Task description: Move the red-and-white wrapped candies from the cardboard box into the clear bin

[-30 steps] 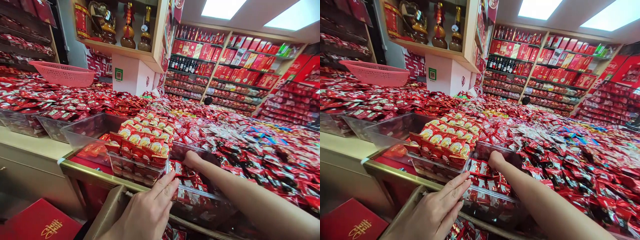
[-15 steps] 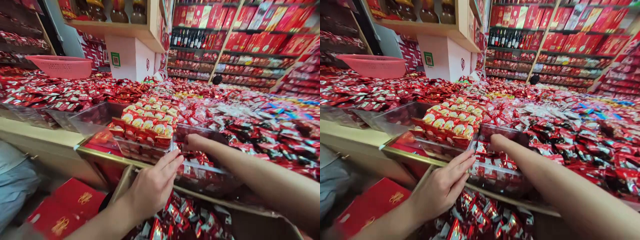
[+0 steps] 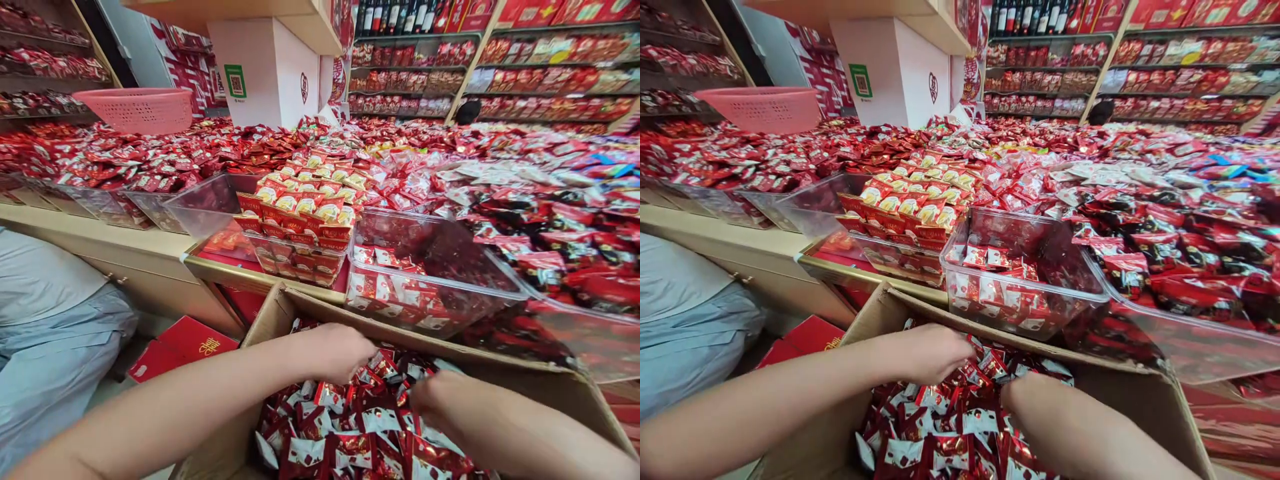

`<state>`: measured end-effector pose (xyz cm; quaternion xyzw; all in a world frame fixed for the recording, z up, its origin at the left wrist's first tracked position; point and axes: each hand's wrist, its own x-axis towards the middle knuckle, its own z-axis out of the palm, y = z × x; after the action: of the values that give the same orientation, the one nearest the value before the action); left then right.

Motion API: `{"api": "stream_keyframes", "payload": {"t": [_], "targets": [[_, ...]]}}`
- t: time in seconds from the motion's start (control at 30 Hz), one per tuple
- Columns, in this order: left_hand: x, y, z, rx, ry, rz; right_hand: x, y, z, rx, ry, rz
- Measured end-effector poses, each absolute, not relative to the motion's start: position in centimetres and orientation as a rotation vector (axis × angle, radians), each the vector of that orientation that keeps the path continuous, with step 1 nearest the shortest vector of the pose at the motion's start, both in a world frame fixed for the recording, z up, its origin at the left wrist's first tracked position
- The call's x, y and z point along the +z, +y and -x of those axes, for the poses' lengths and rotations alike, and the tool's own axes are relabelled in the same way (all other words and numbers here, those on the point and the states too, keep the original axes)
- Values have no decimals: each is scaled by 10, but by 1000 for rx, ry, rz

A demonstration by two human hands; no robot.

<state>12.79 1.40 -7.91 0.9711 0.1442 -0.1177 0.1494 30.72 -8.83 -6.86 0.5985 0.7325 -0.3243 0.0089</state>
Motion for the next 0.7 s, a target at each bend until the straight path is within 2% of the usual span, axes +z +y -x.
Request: {"api": "stream_keyframes", "payload": {"t": [0.1, 0.27, 0.37, 0.47, 0.57, 0.7], "targets": [[-111, 13, -155, -717, 569, -2761, -112, -63, -306, -963, 2233, -1778], [-150, 11, -173, -881, 639, -2744, -133, -55, -304, -910, 2268, -1832], [-146, 10, -168, -787, 625, -2774, -132, -66, -302, -867, 2276, -1876], [-121, 8, -157, -682, 606, -2792, -130, -70, -299, -947, 2294, -1969], [-90, 5, -142, -435, 662, -2789, -120, -69, -296, -1251, 2405, -1985], [-68, -3, -123, 163, 809, -2373, -100, -70, -292, -1824, 2498, -1868]]}}
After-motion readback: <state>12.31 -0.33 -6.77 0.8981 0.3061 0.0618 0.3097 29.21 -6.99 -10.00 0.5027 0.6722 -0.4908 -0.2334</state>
